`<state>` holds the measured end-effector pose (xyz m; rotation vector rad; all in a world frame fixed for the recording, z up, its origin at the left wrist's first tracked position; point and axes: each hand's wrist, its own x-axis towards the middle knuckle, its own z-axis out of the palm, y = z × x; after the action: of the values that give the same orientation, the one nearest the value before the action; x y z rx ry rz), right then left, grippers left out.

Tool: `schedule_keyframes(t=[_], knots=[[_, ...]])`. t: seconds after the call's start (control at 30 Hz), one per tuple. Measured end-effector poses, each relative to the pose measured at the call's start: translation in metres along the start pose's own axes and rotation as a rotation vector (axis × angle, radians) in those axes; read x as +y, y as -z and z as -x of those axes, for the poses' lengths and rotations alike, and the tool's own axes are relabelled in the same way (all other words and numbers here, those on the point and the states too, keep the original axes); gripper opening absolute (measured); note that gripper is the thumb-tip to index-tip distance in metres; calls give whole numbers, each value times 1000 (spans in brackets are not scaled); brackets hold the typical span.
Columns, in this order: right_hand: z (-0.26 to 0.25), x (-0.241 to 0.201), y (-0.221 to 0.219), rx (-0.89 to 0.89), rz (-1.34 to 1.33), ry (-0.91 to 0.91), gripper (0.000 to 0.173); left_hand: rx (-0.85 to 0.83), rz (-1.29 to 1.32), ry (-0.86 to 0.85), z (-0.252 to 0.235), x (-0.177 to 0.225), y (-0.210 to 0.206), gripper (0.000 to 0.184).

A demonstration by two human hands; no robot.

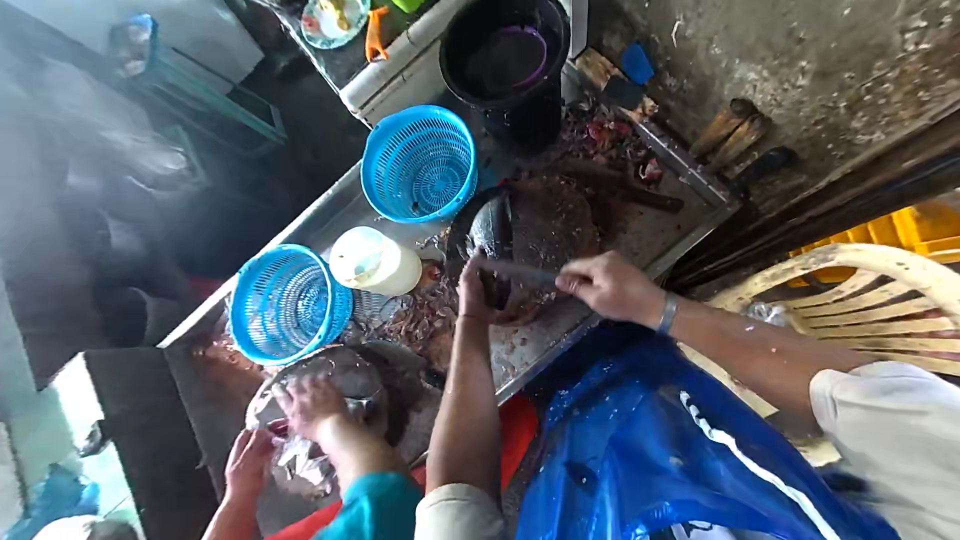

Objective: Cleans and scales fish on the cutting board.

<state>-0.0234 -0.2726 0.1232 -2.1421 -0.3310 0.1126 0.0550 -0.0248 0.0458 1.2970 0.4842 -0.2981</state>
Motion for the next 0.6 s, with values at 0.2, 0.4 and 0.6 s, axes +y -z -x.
schedule_keyframes(t=[0.2,0.4,0.6], knots=[[-23,163,3,74,270,-392,44,399,-596,-366,22,-44,56,66],[-10,199,75,-4,221,-631,42,358,-1381,-300,125,-212,122,87],[-74,156,195,-260,750,-314,36,-259,-1540,-362,45,-221,-203,83]])
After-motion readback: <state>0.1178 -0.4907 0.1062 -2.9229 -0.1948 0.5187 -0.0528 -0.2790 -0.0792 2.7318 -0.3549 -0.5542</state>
